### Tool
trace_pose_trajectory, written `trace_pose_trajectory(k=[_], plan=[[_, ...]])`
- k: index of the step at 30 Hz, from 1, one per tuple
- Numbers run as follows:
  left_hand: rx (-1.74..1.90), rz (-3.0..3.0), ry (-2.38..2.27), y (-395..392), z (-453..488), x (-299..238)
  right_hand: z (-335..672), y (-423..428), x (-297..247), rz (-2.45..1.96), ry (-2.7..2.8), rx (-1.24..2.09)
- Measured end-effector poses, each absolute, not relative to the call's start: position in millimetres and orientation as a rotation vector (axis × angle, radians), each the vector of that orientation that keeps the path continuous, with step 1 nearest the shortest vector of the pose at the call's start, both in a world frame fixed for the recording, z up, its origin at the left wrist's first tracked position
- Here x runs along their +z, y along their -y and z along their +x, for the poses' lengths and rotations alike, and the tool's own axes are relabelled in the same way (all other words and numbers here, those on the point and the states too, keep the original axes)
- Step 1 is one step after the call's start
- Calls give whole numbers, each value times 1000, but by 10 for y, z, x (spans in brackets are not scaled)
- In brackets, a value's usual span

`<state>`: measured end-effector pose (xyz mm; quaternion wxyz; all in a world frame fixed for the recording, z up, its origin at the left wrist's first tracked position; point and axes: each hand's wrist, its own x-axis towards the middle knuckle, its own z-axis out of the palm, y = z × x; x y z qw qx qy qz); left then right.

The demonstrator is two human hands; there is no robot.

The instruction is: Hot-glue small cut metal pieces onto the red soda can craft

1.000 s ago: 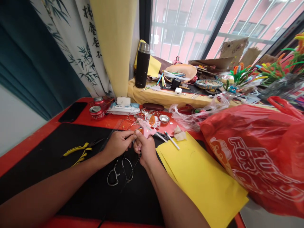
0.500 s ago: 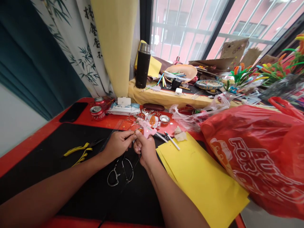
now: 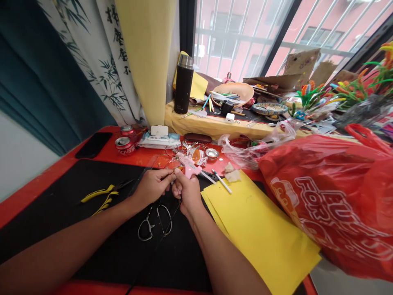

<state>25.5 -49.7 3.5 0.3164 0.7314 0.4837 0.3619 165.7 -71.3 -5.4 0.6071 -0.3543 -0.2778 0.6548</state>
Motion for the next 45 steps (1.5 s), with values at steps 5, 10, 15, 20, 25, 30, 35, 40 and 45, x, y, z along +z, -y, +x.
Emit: trace_pose_trajectory(k=[5,10,15,20,25,30,35,40,45], plan=[[944,1922,-1267,490,251,25,1651,713,-40,-831,624,1510],[943,1913,-1265,490,253,33,1651,719,-38,-825,627,1511],[939,1915,-1262,487,252,30,1653,716,-43,-830,637,1506],[936,1920,-1252,481,250,17,1650,707,-43,-835,624,1514],[933,1919,-1249,479,249,1,1647,707,-41,-835,619,1512],[939,1934,-1251,474,245,-4,1646,704,-39,-832,616,1513],[942,1930,-1244,474,246,-5,1642,705,-45,-842,612,1509],[947,1928,-1246,476,246,-9,1649,714,-39,-843,616,1514],[945,1930,-1244,475,250,-6,1653,713,-43,-845,621,1509]])
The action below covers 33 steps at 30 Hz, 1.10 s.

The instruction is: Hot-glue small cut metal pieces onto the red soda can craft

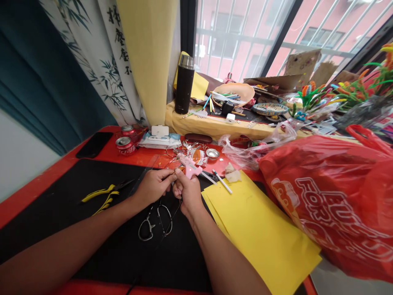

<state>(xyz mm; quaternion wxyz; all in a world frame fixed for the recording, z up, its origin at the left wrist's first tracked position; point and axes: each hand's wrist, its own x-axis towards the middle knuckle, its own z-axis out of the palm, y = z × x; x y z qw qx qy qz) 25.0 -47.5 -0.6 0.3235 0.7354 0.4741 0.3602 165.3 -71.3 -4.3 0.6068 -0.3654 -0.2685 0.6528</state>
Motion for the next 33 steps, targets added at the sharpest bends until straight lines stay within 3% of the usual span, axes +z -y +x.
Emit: trace_pose_trajectory(k=[33], plan=[[1017,1930,-1242,489,259,16,1657,710,-65,-807,651,1491]])
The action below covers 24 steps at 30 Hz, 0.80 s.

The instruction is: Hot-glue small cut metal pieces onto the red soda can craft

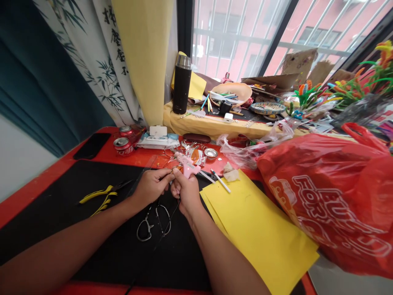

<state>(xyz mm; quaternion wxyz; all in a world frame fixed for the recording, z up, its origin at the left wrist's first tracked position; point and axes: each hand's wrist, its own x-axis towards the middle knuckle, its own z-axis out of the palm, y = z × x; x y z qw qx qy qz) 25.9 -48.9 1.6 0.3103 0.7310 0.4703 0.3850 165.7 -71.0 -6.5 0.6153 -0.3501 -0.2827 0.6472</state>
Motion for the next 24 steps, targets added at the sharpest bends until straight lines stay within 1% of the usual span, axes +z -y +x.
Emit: trace_pose_trajectory(k=[24], plan=[[971,1919,-1248,473,261,-13,1648,705,-80,-839,639,1483]])
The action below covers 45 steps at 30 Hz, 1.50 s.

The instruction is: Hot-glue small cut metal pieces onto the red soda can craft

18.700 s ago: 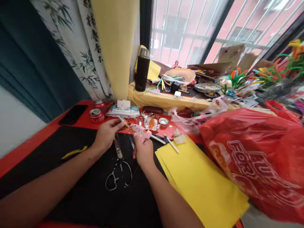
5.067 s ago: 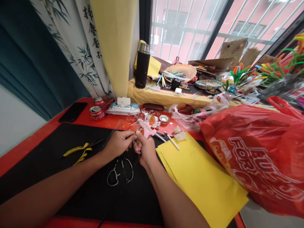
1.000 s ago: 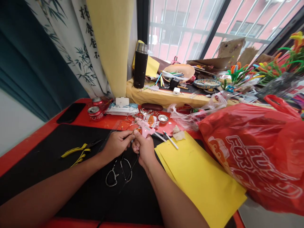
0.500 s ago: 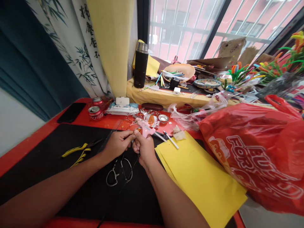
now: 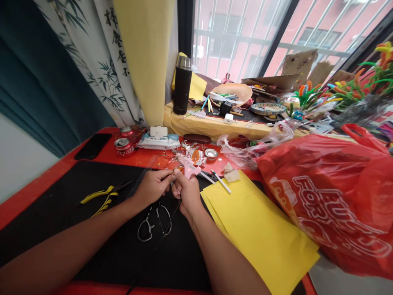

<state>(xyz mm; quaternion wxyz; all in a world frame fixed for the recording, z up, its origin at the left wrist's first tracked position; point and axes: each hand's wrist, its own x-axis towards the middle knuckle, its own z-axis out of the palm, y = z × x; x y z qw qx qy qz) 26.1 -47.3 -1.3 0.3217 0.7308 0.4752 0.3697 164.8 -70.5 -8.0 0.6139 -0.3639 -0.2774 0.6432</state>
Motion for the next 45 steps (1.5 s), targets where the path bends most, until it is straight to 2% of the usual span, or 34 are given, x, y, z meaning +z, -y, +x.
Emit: trace_pose_trajectory(k=[8,45], plan=[[1103,1960,-1220,521,262,65,1656,730,9,-779,694,1496],[1015,1952,-1228,482,261,-16,1650,699,-111,-803,639,1487]])
